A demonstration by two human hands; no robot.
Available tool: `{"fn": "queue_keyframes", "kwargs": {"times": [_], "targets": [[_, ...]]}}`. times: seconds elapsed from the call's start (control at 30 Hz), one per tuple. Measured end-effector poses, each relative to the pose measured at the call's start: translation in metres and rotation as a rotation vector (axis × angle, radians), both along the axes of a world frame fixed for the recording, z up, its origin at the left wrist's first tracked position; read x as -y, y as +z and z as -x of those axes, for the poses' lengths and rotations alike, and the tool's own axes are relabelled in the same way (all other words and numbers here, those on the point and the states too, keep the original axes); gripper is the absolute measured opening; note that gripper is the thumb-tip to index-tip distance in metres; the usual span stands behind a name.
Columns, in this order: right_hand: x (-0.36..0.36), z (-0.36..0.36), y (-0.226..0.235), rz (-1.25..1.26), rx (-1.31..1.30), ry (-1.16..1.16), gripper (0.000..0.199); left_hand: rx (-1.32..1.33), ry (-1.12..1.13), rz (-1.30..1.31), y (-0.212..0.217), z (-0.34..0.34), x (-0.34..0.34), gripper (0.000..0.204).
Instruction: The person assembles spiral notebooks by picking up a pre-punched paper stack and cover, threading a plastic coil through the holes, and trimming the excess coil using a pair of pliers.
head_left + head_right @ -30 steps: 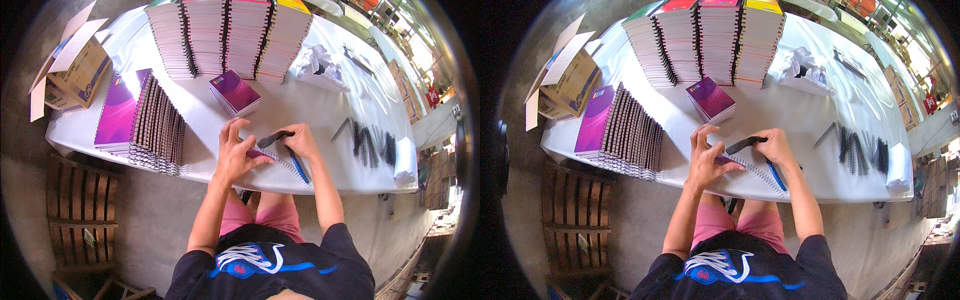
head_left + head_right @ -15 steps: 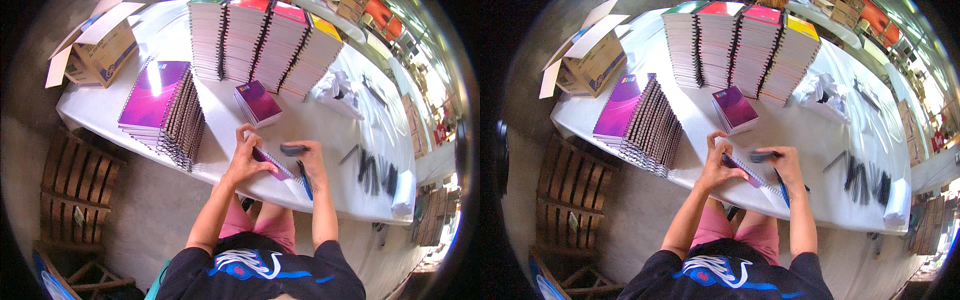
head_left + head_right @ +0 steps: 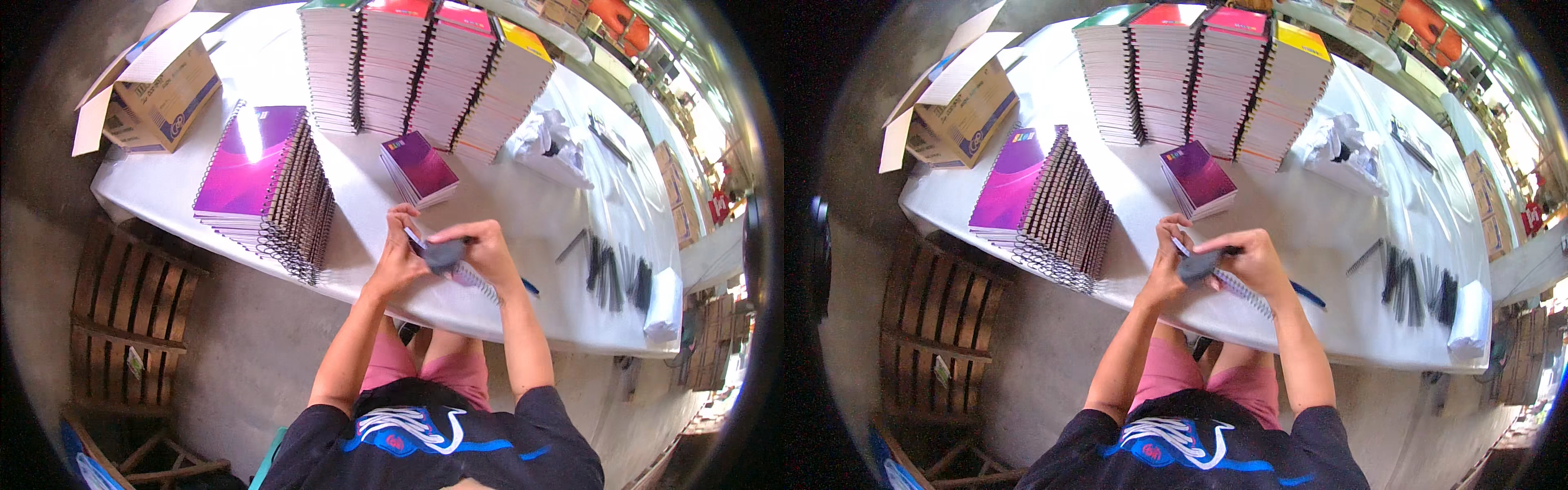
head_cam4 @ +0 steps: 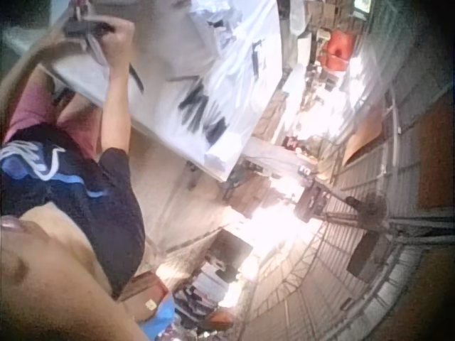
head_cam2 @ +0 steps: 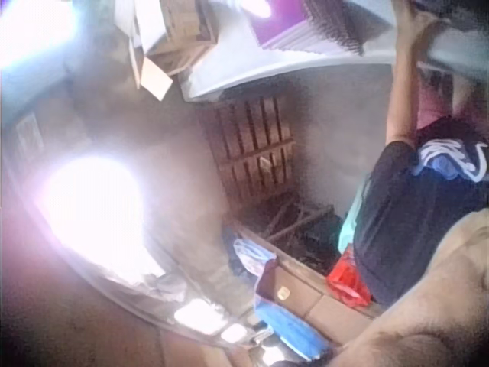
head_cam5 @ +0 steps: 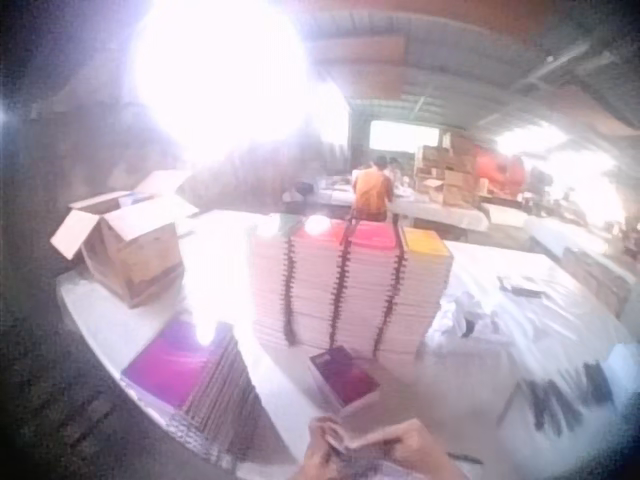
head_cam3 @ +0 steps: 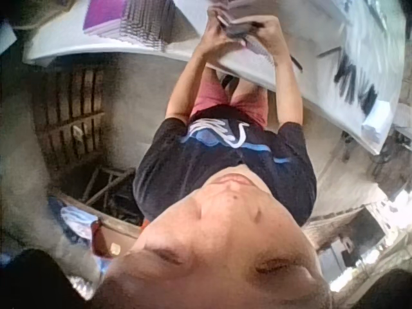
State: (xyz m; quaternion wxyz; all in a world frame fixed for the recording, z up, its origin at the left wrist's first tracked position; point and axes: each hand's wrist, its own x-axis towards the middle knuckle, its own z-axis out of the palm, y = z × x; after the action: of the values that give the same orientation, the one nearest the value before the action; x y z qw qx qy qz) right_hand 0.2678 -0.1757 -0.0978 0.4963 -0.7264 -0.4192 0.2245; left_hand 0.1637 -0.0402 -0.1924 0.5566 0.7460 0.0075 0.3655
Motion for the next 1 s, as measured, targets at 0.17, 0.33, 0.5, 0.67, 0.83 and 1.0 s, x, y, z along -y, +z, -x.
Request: {"fn": "queue_keyframes", "kwargs": {"times": [0.17, 0.33, 0.5, 0.67, 0.83, 1.0], "targets": [[-0.009, 0.002, -0.005, -0.081, -0.204, 0.016, 0.025, -0.066, 0.031, 0.073, 0.014, 0.002, 0.007, 0.097], [0.002, -0.013, -0.012, 0.157, 0.232, -0.236, 0.028, -0.095, 0.001, 0.098, 0.013, 0.004, 0.006, 0.089], [0.087, -0.064, -0.031, 0.483, 0.662, -0.62, 0.047, -0.113, -0.04, 0.264, 0.01, 0.003, 0.006, 0.038], [0.115, 0.013, -0.027, 0.645, 0.68, -0.614, 0.063, -0.212, 0.104, 0.538, 0.025, 0.024, 0.012, 0.016], [0.123, 0.062, -0.063, 0.607, 0.821, -0.528, 0.057, -0.102, 0.274, 0.365, 0.054, 0.031, 0.029, 0.021], [0.094, 0.091, -0.003, 0.233, 0.462, -0.469, 0.047, 0.042, 0.474, -0.127, 0.078, 0.039, 0.032, 0.03]]}}
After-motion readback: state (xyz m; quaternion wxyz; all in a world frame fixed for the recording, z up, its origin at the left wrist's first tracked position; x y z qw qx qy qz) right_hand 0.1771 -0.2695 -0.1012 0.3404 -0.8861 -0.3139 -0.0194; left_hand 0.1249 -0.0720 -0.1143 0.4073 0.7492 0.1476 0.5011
